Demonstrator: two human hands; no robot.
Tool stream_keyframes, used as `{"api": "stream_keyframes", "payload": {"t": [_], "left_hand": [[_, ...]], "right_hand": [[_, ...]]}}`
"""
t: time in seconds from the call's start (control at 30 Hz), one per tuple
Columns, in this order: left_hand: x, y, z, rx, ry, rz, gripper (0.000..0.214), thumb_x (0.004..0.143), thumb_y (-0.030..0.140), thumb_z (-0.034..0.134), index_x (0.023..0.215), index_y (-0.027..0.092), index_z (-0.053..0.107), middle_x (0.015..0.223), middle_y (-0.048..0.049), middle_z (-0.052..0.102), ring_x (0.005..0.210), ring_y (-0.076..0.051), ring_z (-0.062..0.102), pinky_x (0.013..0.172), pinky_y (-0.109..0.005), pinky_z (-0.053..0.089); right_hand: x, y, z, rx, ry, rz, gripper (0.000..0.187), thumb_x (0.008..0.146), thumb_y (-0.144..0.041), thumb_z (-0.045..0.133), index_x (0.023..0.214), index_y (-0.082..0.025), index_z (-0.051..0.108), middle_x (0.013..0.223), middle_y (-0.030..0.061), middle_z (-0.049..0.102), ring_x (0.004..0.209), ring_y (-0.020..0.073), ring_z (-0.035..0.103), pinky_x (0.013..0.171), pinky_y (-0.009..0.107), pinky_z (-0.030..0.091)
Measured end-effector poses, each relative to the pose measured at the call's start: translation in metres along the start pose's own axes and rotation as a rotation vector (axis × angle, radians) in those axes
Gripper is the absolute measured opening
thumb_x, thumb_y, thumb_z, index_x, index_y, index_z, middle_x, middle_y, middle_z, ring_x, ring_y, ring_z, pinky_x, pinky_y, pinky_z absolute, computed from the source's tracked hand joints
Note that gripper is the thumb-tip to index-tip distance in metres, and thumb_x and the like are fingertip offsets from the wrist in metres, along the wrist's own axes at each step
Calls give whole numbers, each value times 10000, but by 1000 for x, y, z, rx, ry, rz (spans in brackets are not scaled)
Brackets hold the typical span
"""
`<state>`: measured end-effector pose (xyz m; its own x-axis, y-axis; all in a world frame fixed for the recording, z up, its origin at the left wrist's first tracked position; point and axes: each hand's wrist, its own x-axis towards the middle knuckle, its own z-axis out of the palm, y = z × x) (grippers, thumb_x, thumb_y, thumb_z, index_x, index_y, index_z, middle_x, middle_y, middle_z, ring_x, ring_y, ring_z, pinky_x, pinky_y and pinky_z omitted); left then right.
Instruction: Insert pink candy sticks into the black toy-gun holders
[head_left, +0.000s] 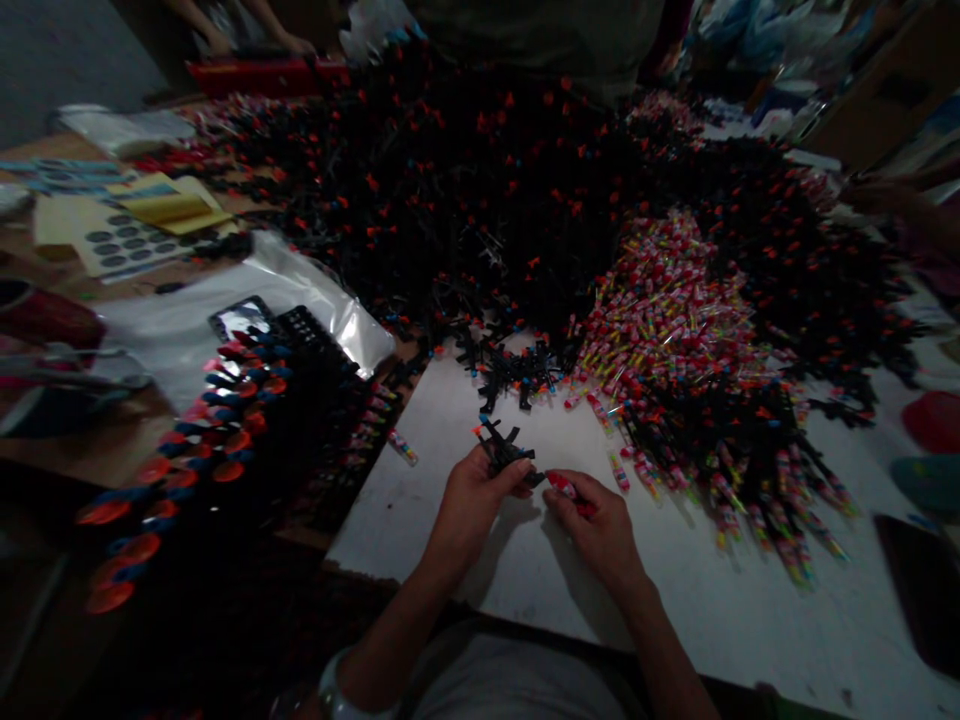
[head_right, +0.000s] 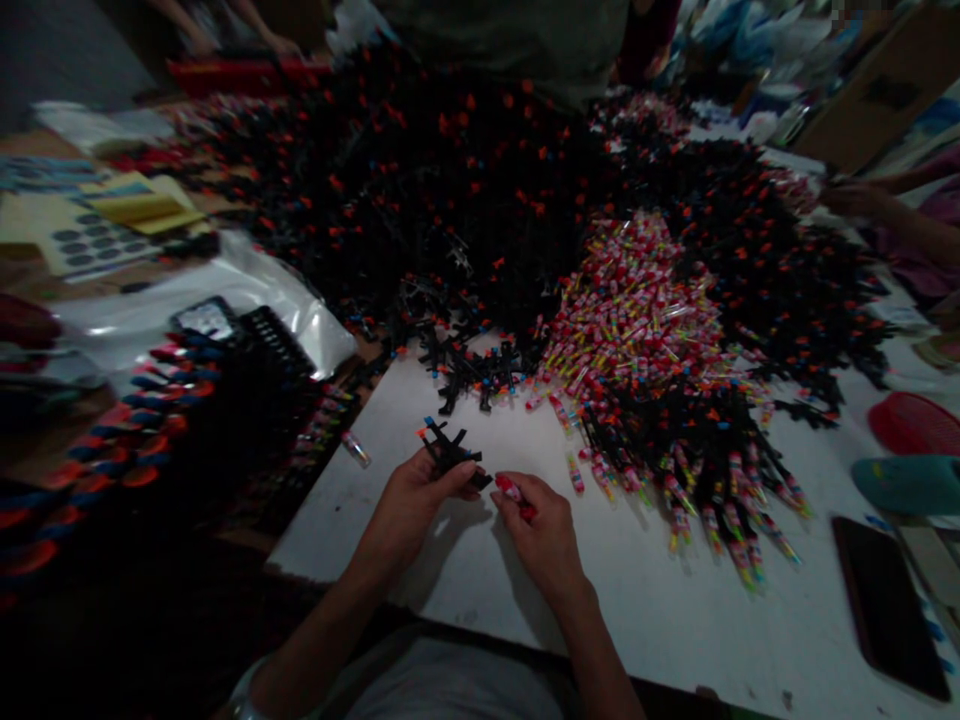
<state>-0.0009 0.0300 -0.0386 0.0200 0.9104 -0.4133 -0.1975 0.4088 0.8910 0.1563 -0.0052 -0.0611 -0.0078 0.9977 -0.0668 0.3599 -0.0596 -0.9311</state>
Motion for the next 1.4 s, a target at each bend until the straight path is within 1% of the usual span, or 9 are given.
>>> {"api": "stream_keyframes", "payload": {"t": [0.17, 0.3, 0.4, 0.57, 0.77, 0.87, 1.1, 1.27, 1.4], "left_hand": [[-1, 0, 3, 19, 15, 27, 243, 647, 297, 739, 815, 145, 649, 724, -29, 701, 619, -139, 612, 627, -256, 484], [-1, 0, 3, 12, -67, 44, 190, 656, 254, 724, 793, 147, 647, 678, -16, 688, 598, -131, 592, 618, -248, 464], [0, -2, 1, 1, -98, 48, 180, 657, 245, 721, 789, 153, 639, 681, -13, 690, 580, -126, 584, 604, -247, 456], [-1, -9, 2, 22, -17, 63, 205, 675, 280, 723, 815, 160, 633, 731, -18, 699, 631, -132, 604, 643, -253, 471], [0, -9, 9, -82, -11, -19, 294, 588, 223, 777, 847, 163, 652, 846, -26, 724, 806, -158, 646, 787, -270, 479], [-1, -7, 10, -65, 17, -22, 301, 591, 224, 771, 860, 160, 652, 838, -27, 722, 812, -167, 649, 812, -289, 475], [-6, -11, 12, -66, 63, 19, 297, 610, 216, 741, 882, 170, 631, 798, -3, 691, 767, -158, 626, 765, -281, 469], [-7, -13, 12, -64, 25, 22, 218, 620, 193, 725, 802, 163, 608, 726, 16, 656, 694, -131, 586, 685, -243, 454], [-3, -12, 10, -83, 53, 8, 237, 625, 205, 728, 826, 155, 612, 745, 6, 661, 693, -131, 585, 675, -244, 451]], "right_hand": [[1, 2, -2, 64, -55, 23, 238, 832, -353, 590, 977, -197, 695, 832, 34, 684, 727, 157, 609, 634, 242, 494], [4, 1, -9, 216, -213, 186, 211, 792, -368, 630, 841, -169, 679, 616, -23, 595, 505, 93, 491, 469, 193, 392], [7, 1, -11, 314, -301, 240, 230, 762, -384, 657, 790, -156, 667, 574, -37, 567, 461, 77, 450, 442, 188, 364], [5, 3, -8, 168, -191, 165, 239, 794, -363, 625, 925, -177, 699, 637, -16, 624, 529, 110, 530, 484, 205, 421], [1, 1, -4, -201, -46, -119, 236, 870, -252, 498, 1031, -209, 664, 990, 54, 696, 895, 196, 645, 807, 307, 493], [-2, -2, -1, -258, -19, -106, 232, 868, -238, 494, 1054, -199, 627, 977, 54, 696, 875, 195, 654, 786, 298, 493], [-4, -4, -8, -17, -72, 92, 116, 814, -317, 611, 840, -204, 609, 633, -43, 592, 556, 118, 550, 526, 208, 407], [5, -2, -12, 336, -273, 265, 209, 749, -345, 677, 726, -176, 557, 573, -54, 548, 466, 82, 455, 451, 189, 366], [5, -1, -4, 275, -218, 242, 204, 774, -359, 651, 735, -177, 568, 586, -50, 538, 490, 91, 475, 465, 194, 391]]}}
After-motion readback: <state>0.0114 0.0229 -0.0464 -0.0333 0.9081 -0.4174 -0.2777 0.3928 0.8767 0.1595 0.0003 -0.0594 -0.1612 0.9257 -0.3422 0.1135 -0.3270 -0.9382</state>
